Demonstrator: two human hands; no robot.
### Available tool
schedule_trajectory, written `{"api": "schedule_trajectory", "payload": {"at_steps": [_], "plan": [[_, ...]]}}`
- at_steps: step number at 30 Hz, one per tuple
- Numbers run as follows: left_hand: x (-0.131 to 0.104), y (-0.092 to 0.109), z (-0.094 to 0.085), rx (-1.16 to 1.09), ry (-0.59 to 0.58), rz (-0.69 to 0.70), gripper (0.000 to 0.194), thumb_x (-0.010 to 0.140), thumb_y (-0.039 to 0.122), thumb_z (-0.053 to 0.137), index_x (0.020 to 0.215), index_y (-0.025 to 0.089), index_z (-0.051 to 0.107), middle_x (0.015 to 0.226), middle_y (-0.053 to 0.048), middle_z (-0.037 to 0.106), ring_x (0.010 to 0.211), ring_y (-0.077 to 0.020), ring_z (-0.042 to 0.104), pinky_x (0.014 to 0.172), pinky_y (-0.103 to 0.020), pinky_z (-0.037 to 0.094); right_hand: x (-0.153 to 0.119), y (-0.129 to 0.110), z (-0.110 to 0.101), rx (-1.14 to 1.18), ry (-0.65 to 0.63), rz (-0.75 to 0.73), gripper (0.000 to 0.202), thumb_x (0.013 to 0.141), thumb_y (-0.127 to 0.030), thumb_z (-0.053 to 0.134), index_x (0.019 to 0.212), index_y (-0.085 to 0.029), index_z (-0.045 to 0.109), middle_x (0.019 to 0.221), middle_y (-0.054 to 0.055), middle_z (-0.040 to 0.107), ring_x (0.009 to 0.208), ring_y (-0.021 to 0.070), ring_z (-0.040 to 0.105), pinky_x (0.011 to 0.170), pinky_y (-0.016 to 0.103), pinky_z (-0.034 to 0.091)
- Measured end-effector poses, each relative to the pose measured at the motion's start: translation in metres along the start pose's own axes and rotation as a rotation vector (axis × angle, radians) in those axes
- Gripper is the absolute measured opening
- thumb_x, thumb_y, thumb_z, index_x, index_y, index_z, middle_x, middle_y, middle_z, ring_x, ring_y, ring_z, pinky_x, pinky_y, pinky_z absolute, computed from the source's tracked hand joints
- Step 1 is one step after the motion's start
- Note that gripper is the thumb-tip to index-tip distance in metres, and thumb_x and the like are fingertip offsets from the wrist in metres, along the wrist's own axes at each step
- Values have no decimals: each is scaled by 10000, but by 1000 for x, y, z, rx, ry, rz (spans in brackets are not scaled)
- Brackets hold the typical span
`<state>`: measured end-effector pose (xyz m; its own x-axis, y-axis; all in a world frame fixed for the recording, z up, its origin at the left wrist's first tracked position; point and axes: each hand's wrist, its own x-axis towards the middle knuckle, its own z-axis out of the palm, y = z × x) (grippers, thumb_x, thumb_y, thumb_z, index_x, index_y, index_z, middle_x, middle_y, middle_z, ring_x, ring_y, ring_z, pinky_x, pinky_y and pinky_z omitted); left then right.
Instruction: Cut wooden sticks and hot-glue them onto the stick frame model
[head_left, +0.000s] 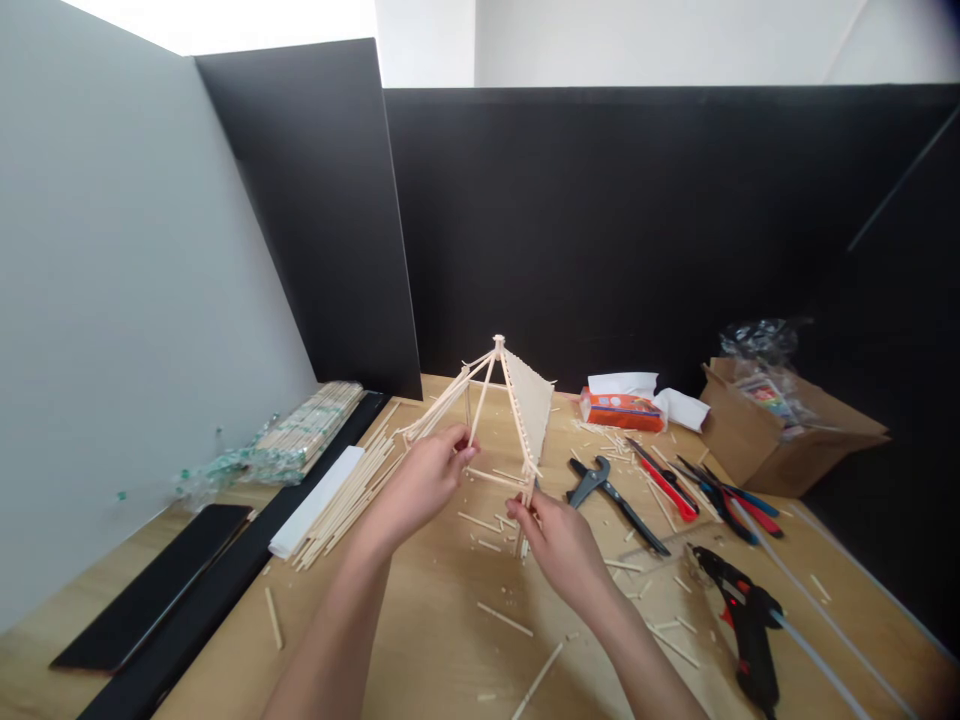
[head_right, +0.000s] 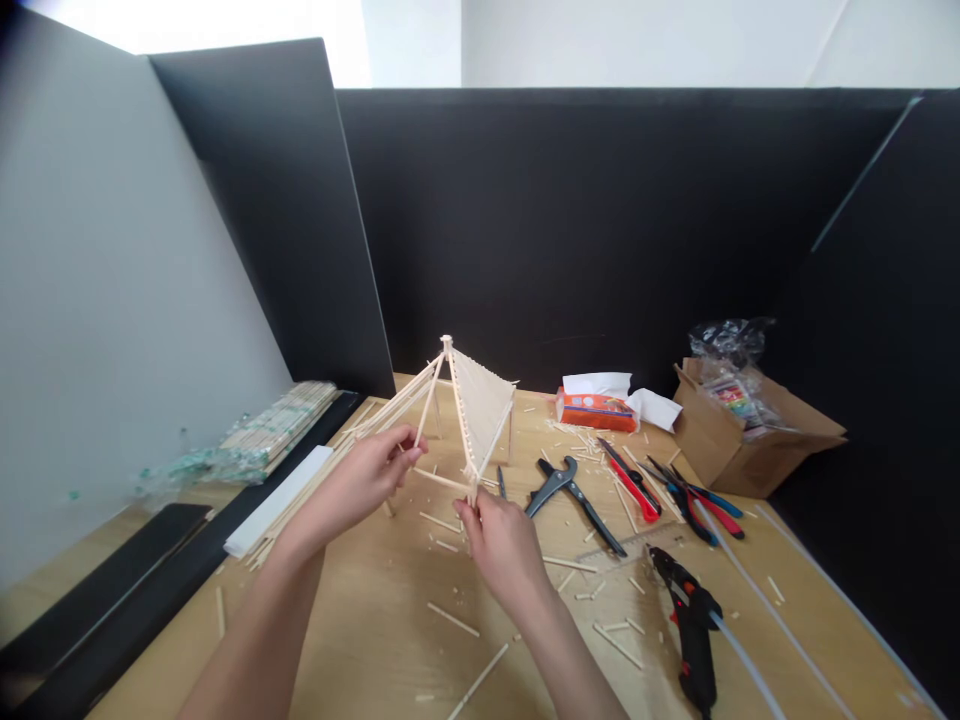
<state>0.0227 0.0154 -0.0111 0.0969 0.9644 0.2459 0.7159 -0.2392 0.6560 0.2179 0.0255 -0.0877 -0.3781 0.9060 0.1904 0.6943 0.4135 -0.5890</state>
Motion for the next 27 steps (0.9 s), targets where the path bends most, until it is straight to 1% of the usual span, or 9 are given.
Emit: {"api": "schedule_trajectory", "payload": {"at_steps": [4, 7, 9, 12, 16, 19, 22, 25, 27], "plan": [[-4, 1, -12, -101, -55, -32, 208, 912, 334, 397, 844, 205, 544, 705, 7, 547, 618, -141, 533, 567, -245, 415, -1, -2, -3, -28, -12, 18, 336, 954, -345, 358, 829, -184, 625, 755, 70, 701, 698, 202, 652, 601, 243, 372], [-14, 4, -27, -156, -87, -61, 222, 905, 382, 423, 831, 201, 529, 738, 11, 526, 607, -125, 522, 552, -234, 440, 0, -2, -6, -38, -32, 30, 331, 949, -356, 378, 824, -184, 633, 748, 68, 703, 707, 202, 659, 605, 243, 375], [-25, 7, -38, -172, -145, -100, 230, 905, 396, 434, 810, 201, 509, 734, 22, 512, 592, -110, 520, 563, -231, 457, -1, -3, -10, -36, -43, 36, 301, 941, -350, 405, 851, -188, 642, 771, 66, 711, 740, 204, 668, 623, 245, 382], [-42, 15, -51, -180, -291, -128, 222, 902, 394, 448, 824, 203, 531, 774, 22, 531, 603, -99, 538, 568, -221, 467, -8, -6, -24, -84, -72, 84, 224, 900, -351, 493, 853, -193, 646, 783, 69, 716, 754, 224, 671, 618, 264, 381], [-55, 31, -49, -190, -487, -128, 156, 887, 303, 468, 817, 205, 567, 742, 31, 552, 618, -98, 566, 570, -206, 459, -31, -21, -56, -165, -221, 150, 215, 842, -356, 582, 698, -204, 635, 694, 45, 697, 671, 226, 649, 589, 286, 383], [-55, 45, -36, -213, -569, -107, 123, 853, 244, 495, 781, 197, 583, 684, 35, 581, 609, -100, 577, 594, -208, 451, -48, -41, -72, 88, -265, 55, 146, 856, -365, 575, 849, -246, 659, 798, 1, 705, 728, 174, 646, 641, 256, 434], [-50, 55, -21, -324, -588, -71, 118, 815, 210, 507, 750, 180, 601, 659, 23, 589, 614, -108, 588, 592, -207, 457, -53, -56, -69, 253, -137, -41, 150, 875, -344, 558, 980, -263, 628, 890, -12, 687, 721, 135, 628, 628, 223, 458], [-46, 58, -9, -390, -527, -41, 163, 757, 114, 471, 731, 175, 620, 676, 22, 598, 624, -104, 592, 584, -196, 452, -51, -62, -55, 266, 91, -156, 125, 912, -275, 500, 911, -238, 620, 880, -1, 665, 743, 127, 618, 645, 217, 461], [-46, 56, -7, -353, -460, -28, 179, 748, 118, 482, 735, 181, 649, 688, 18, 629, 645, -115, 594, 598, -209, 452, -49, -60, -48, 226, 248, -215, 133, 920, -251, 493, 899, -229, 623, 881, 10, 668, 796, 136, 625, 685, 218, 461]]}}
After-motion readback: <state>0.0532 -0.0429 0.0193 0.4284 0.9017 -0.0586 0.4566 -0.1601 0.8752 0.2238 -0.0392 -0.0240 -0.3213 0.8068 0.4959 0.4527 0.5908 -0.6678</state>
